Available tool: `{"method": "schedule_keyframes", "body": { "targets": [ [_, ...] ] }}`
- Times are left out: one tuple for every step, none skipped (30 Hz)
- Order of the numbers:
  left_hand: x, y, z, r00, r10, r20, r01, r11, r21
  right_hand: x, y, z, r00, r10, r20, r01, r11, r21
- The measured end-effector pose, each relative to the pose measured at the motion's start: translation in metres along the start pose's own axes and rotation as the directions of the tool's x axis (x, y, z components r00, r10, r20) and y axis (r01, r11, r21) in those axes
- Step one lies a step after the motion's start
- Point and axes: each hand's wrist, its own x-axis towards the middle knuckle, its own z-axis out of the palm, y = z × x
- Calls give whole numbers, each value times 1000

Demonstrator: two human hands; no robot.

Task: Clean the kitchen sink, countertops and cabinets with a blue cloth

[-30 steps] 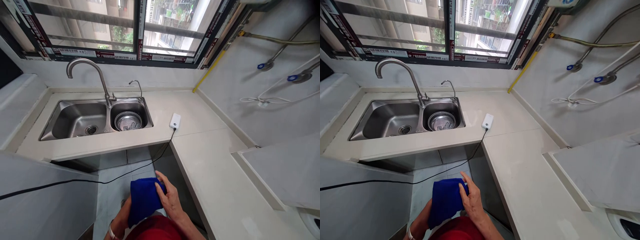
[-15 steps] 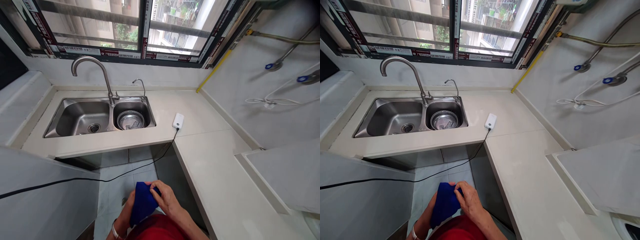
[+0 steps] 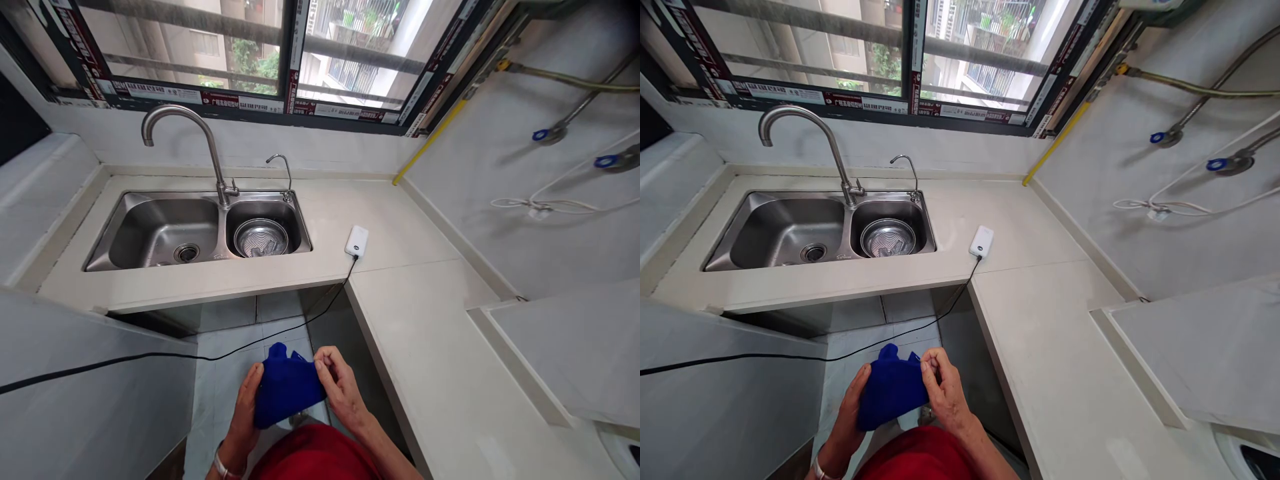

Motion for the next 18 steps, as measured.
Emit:
{"method": "schedule_keyframes", "body": {
  "targets": [
    [0,3,4,999,13,-42,-13,1000,-8,1,0,-1,1000,22,22,-22,1000,-17],
    [-1,7,8,998,5,-57,-6,1000,-24,3,-1,-2,997,46,55,-44,998,-47],
    [-1,11,12,999,-21,-46,19,998,-52,5,-2,-3,992,77,98,-68,994,-89],
    [-1,15,16,998,-53,-23,51,995,-81,6,-4,-4,982,117,146,-98,986,-136],
    [-2,19,19,996,-87,6,87,991,-103,7,-5,-6,967,162,195,-128,976,-175],
    [-2,22,21,992,-121,27,123,986,-116,8,-6,-6,949,203,242,-159,969,-191],
    [-2,25,23,989,-144,36,147,982,-118,9,-6,-6,931,233,282,-189,966,-176],
    [-3,27,25,988,-150,27,152,982,-115,9,-6,-6,919,245,309,-214,968,-129],
    [-4,28,26,990,-143,10,143,984,-108,8,-5,-5,917,237,322,-230,971,-60],
    [-5,29,27,991,-133,2,133,986,-98,8,-4,-4,922,221,317,-239,971,20],
    [-6,30,29,992,-125,2,125,988,-93,8,-2,-3,931,210,299,-249,963,99],
    [-7,30,30,992,-125,4,125,988,-93,8,0,-2,937,215,274,-267,949,168],
    [-8,30,32,991,-136,1,136,986,-93,8,2,0,940,236,247,-293,929,227],
    [-9,30,34,988,-155,-5,153,984,-92,8,4,1,938,268,221,-323,906,273],
    [-10,30,36,983,-180,-20,177,980,-91,9,5,2,935,301,191,-347,888,302],
    [-10,30,38,977,-212,-36,208,974,-88,10,5,3,934,321,153,-354,884,306],
    [-10,29,39,969,-244,-40,240,967,-81,11,4,5,940,322,110,-340,897,282],
    [-9,28,40,961,-276,-27,273,959,-73,11,2,8,950,302,73,-311,922,232]
  ]
}}
